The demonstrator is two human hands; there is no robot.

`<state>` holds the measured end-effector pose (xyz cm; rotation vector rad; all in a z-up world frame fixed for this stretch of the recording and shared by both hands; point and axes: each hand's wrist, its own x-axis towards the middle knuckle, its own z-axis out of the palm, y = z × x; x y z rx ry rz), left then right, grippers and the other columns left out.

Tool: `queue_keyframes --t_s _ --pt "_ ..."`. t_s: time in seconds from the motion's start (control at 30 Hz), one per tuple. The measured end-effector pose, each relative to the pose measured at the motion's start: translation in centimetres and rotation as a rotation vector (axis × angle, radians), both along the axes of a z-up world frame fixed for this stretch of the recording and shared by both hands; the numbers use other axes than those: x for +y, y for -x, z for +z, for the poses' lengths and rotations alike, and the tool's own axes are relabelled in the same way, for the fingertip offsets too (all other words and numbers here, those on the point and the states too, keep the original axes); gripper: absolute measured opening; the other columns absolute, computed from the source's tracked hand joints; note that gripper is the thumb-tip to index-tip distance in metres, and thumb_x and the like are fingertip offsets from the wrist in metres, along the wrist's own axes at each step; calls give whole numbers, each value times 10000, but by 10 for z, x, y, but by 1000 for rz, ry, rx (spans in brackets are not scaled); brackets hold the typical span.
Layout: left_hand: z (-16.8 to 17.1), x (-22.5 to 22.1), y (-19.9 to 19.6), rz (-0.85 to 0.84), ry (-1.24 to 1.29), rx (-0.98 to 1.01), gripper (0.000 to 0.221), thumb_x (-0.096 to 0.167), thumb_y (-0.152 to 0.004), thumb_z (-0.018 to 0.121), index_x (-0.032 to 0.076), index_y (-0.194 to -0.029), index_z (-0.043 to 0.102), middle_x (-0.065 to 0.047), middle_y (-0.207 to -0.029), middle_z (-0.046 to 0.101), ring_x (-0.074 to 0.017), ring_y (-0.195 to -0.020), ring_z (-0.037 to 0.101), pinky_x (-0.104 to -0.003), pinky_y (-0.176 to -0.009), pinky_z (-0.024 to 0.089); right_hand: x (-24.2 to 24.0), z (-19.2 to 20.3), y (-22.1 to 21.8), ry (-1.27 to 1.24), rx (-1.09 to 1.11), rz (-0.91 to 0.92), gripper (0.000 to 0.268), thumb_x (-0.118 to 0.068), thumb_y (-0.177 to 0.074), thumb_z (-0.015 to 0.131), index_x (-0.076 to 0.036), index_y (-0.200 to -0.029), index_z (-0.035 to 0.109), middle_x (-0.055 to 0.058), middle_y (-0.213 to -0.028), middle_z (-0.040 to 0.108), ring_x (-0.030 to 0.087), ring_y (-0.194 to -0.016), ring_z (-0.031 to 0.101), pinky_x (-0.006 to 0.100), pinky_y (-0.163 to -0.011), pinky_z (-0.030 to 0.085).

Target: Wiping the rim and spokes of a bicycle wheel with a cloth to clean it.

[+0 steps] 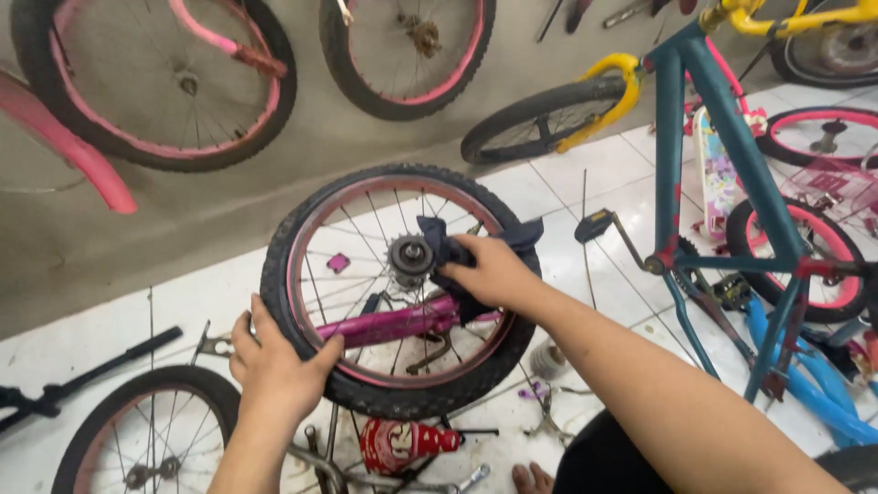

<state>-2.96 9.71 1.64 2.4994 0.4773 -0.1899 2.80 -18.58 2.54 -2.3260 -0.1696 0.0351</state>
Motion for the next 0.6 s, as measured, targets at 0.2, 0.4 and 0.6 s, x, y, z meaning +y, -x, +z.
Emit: queue_keyframes --t_s 0.2,0.4,0.6 --pt "-1 0 1 2 12 -2 1162 389 -754 753 106 -1614 24 -255 -1618 25 -554 -1434 126 -664 -1096 315 10 9 7 -13 -82 -135 405 -162 -735 690 -82 -1126 759 76 -901 787 219 -773 724 311 -745 571" --pt "8 0 9 41 141 -57 1220 415 -740 827 122 -1639 57 -231 -1614 106 -570 -1453 145 -622 -1185 242 -21 0 -5 124 -230 -305 455 -227 -753 765 -320 -1198 769 52 -1059 766 335 -1045 723 419 -885 582" --pt "8 0 6 36 140 -71 1223 402 -729 833 105 -1638 71 -244 -1606 120 -577 -1445 147 -634 -1175 253 -38 11 4 -135 -517 -417 442 -101 -906 694 -52 -1345 668 251 -1159 707 449 -1141 654 512 -969 533"
